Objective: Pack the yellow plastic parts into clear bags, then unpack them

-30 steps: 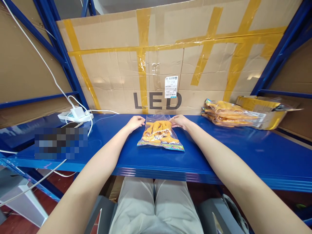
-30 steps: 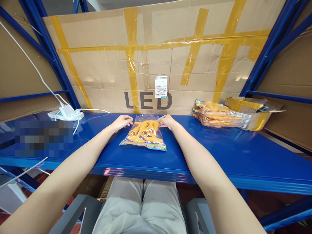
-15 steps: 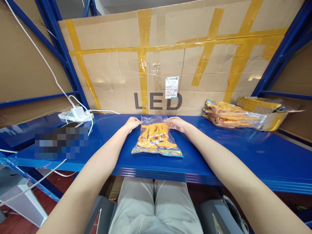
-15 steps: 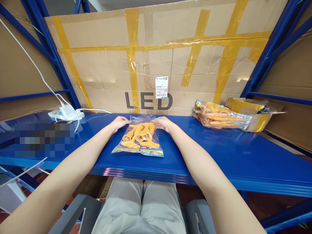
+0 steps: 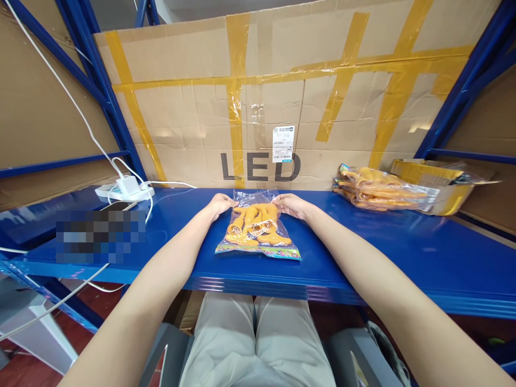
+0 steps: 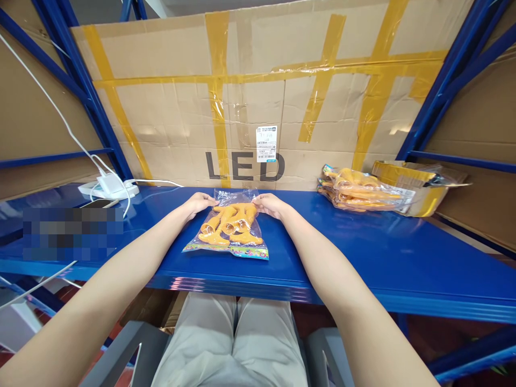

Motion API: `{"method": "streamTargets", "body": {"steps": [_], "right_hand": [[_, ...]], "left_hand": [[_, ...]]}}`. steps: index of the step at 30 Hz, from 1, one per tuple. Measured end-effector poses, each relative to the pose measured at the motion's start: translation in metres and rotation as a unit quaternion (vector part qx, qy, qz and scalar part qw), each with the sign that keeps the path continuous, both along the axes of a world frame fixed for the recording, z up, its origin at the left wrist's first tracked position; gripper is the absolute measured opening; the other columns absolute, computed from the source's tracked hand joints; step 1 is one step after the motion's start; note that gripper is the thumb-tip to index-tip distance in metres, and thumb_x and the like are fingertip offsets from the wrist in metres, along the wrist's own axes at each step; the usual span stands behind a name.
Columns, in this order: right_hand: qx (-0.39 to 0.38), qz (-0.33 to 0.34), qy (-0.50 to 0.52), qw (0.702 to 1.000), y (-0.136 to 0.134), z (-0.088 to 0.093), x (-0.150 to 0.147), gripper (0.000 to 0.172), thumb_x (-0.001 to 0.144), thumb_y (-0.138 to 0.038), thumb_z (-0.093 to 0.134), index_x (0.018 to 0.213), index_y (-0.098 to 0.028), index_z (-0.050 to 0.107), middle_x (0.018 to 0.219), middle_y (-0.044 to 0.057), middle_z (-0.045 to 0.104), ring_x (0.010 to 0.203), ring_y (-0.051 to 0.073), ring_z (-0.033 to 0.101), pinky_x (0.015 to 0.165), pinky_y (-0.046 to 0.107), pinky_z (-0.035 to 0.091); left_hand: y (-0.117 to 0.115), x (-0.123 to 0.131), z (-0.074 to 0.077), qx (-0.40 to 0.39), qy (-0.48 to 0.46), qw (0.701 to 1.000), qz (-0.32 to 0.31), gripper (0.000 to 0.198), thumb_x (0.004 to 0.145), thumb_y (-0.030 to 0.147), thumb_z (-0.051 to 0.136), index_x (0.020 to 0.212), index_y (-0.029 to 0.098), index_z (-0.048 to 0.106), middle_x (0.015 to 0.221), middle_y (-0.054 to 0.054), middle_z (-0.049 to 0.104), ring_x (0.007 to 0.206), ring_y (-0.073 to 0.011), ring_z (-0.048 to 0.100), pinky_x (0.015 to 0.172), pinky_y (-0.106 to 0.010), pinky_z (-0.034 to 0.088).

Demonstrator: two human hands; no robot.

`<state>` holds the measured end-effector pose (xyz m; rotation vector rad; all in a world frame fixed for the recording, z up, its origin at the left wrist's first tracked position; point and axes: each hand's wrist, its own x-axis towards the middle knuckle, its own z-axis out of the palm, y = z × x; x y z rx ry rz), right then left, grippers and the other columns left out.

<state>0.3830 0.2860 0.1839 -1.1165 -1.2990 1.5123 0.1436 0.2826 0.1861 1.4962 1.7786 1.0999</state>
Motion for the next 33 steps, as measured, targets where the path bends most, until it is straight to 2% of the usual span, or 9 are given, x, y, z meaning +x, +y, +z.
{"method": "streamTargets", "body": {"steps": [5,8,12,15,18,23,26,29,33], "right_hand": [[-0.004,0.019,0.006,1.000,0.001,-0.001,0.003,0.030,0.086,0.003,0.049,0.061,-0.014,0.053,0.054,0.002,0.060,0.052,0.008,0.059,0.059,0.019,0.051],[-0.007,0.019,0.014,1.000,0.002,-0.001,0.003,0.027,0.084,0.004,0.049,0.066,-0.014,0.054,0.056,0.002,0.062,0.053,0.008,0.060,0.057,0.018,0.051],[-0.001,-0.002,0.018,1.000,0.002,-0.001,0.000,0.019,0.082,0.002,0.055,0.072,-0.014,0.059,0.060,0.002,0.065,0.054,0.008,0.061,0.056,0.017,0.050],[0.005,-0.013,0.012,1.000,0.003,-0.002,0.000,0.014,0.079,0.000,0.062,0.076,-0.013,0.064,0.063,0.002,0.067,0.056,0.008,0.062,0.057,0.017,0.051],[0.008,-0.006,0.004,1.000,0.004,-0.003,0.003,0.014,0.078,0.000,0.062,0.079,-0.013,0.067,0.065,0.003,0.069,0.058,0.009,0.063,0.057,0.018,0.052],[0.018,0.015,-0.004,1.000,0.006,-0.002,0.011,0.020,0.077,0.003,0.060,0.085,-0.013,0.070,0.066,0.004,0.070,0.057,0.009,0.063,0.060,0.020,0.054],[0.023,0.017,-0.009,1.000,0.005,-0.002,0.012,0.018,0.075,0.003,0.062,0.079,-0.012,0.070,0.067,0.005,0.070,0.057,0.010,0.064,0.060,0.020,0.054],[0.020,0.013,-0.006,1.000,0.004,-0.001,0.011,0.017,0.075,0.003,0.061,0.071,-0.012,0.065,0.064,0.004,0.068,0.056,0.010,0.064,0.058,0.021,0.054],[0.015,0.018,-0.001,1.000,0.005,-0.001,0.011,0.022,0.075,0.005,0.057,0.063,-0.014,0.058,0.057,0.002,0.064,0.052,0.010,0.062,0.056,0.021,0.053]], "left_hand": [[-0.001,-0.001,0.003,-0.008,-0.019,1.000,0.015,0.018,0.055,0.016,0.079,0.052,0.016,0.061,0.079,-0.007,0.071,0.081,-0.0197,0.062,0.073,-0.028,0.044],[-0.001,-0.002,0.003,-0.008,-0.029,0.999,0.011,0.014,0.057,0.013,0.076,0.052,0.016,0.063,0.081,-0.008,0.072,0.086,-0.0209,0.063,0.078,-0.029,0.045],[0.000,-0.002,0.001,0.015,-0.084,0.995,-0.053,0.010,0.055,0.015,0.076,0.056,0.017,0.067,0.071,-0.006,0.072,0.083,-0.0204,0.064,0.081,-0.030,0.046],[-0.001,-0.001,0.000,0.020,-0.136,0.985,-0.102,0.015,0.050,0.016,0.079,0.060,0.017,0.067,0.064,-0.004,0.071,0.076,-0.0193,0.065,0.077,-0.029,0.047],[-0.002,-0.003,0.002,0.011,-0.134,0.986,-0.099,0.020,0.048,0.015,0.079,0.065,0.016,0.068,0.061,-0.004,0.070,0.072,-0.0191,0.065,0.069,-0.028,0.047],[-0.003,-0.011,0.004,0.006,-0.124,0.985,-0.123,0.030,0.051,0.015,0.077,0.081,0.016,0.074,0.069,-0.006,0.073,0.071,-0.0195,0.065,0.057,-0.025,0.041],[-0.002,-0.015,0.003,0.005,-0.117,0.982,-0.146,0.036,0.052,0.016,0.076,0.088,0.018,0.076,0.077,-0.007,0.075,0.074,-0.0197,0.065,0.052,-0.024,0.036],[0.002,-0.018,0.001,0.007,-0.094,0.983,-0.159,0.031,0.051,0.017,0.076,0.081,0.019,0.077,0.083,-0.009,0.075,0.075,-0.0202,0.065,0.049,-0.024,0.032],[0.009,-0.021,-0.003,0.015,-0.055,0.985,-0.160,0.020,0.051,0.017,0.074,0.070,0.020,0.077,0.079,-0.007,0.075,0.071,-0.0183,0.062,0.049,-0.024,0.032]]}}
